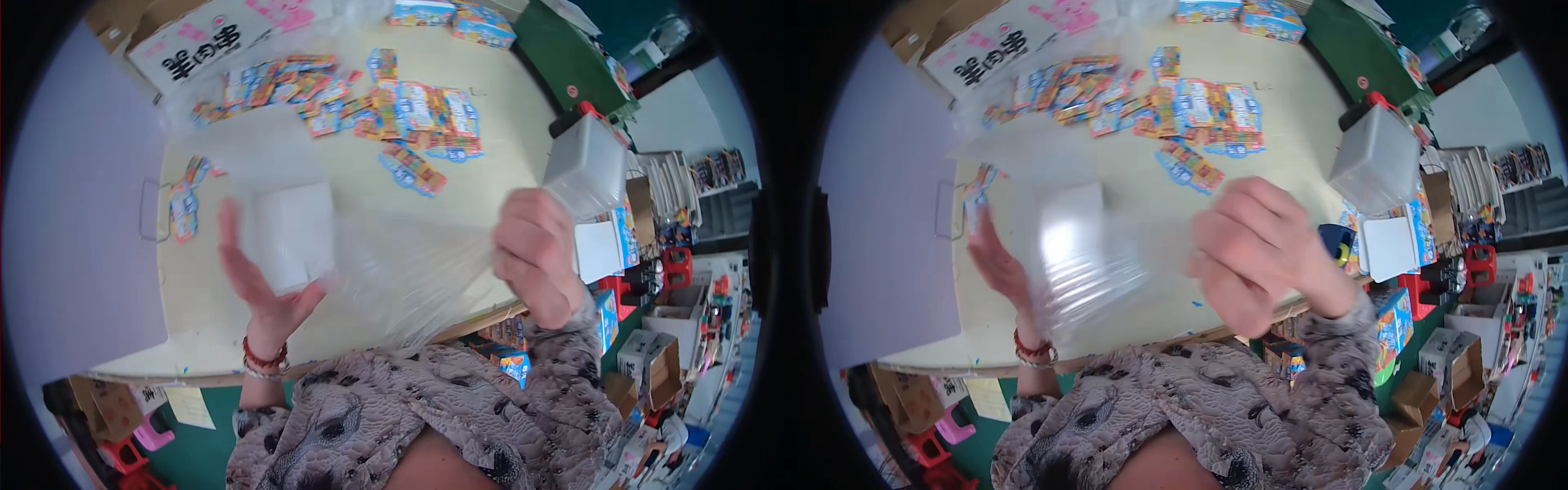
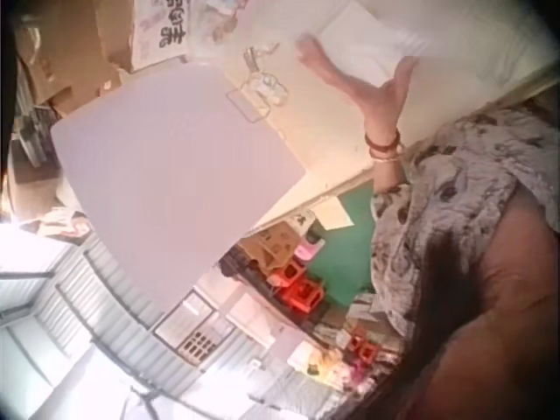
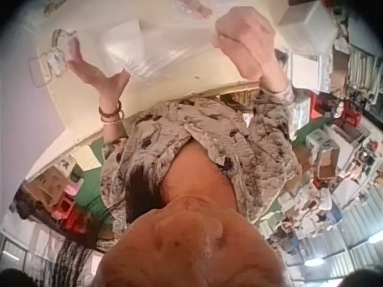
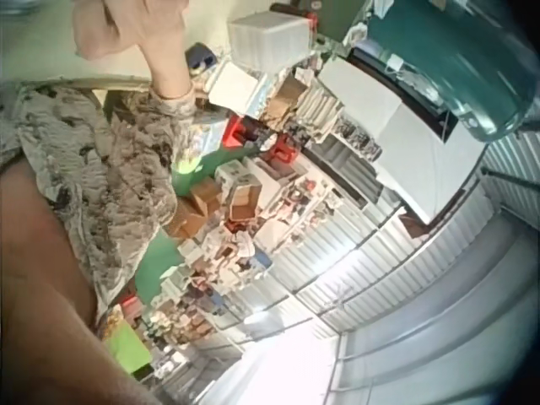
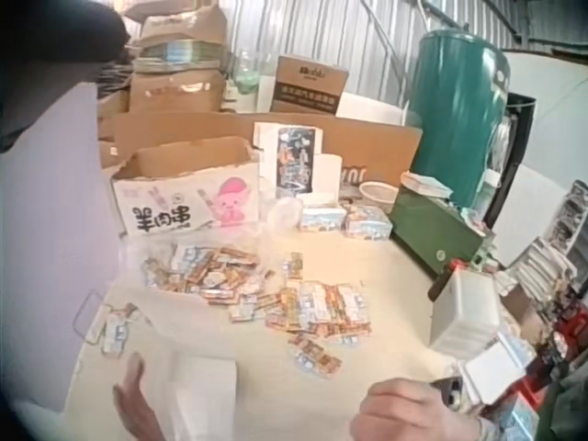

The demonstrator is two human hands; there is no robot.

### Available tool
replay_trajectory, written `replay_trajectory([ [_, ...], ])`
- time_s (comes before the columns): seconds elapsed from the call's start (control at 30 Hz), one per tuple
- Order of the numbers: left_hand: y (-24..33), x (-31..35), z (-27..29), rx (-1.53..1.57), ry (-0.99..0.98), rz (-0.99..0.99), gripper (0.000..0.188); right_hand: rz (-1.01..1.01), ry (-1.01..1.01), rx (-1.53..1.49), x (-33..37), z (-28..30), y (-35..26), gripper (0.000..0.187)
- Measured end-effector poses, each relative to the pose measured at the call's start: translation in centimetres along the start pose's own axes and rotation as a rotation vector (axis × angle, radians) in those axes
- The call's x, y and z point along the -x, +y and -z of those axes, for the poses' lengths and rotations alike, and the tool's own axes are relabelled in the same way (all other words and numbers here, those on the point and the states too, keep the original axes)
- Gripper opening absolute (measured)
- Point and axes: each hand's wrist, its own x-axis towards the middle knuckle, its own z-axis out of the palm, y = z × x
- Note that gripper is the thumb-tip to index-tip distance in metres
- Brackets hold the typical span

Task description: Sorting small collectible toy card packages into stacks and packing them into display boxes.

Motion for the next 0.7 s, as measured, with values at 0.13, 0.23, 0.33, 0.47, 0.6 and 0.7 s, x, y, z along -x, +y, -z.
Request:
replay_trajectory([
  [0.13,-0.1,0.4,2.0,-0.148,0.057,0.265,0.077,-0.268,0.251,-0.143,-4.7,-7.5,1.6,0.024],
  [0.23,-1.6,0.9,2.1,0.137,0.052,0.853,0.066,-0.347,0.04,-0.032,-6.3,-14.4,2.2,0.028],
  [0.33,-3.9,4.7,2.8,-0.215,-0.134,0.895,0.068,-0.253,-0.246,0.038,-6.5,-21.1,2.4,0.033],
  [0.47,-3.3,7.6,1.8,-0.704,-0.464,0.585,0.066,-0.262,-0.567,0.126,-1.4,-28.1,4.0,0.038],
  [0.6,-1.6,6.3,-0.9,-0.822,-1.03,0.517,0.068,-0.209,-0.705,0.25,2.8,-30.3,4.9,0.04],
  [0.7,-3.1,8.1,0.0,-0.406,-1.149,0.807,0.064,-0.24,-0.623,0.119,0.9,-28.6,2.8,0.038],
])
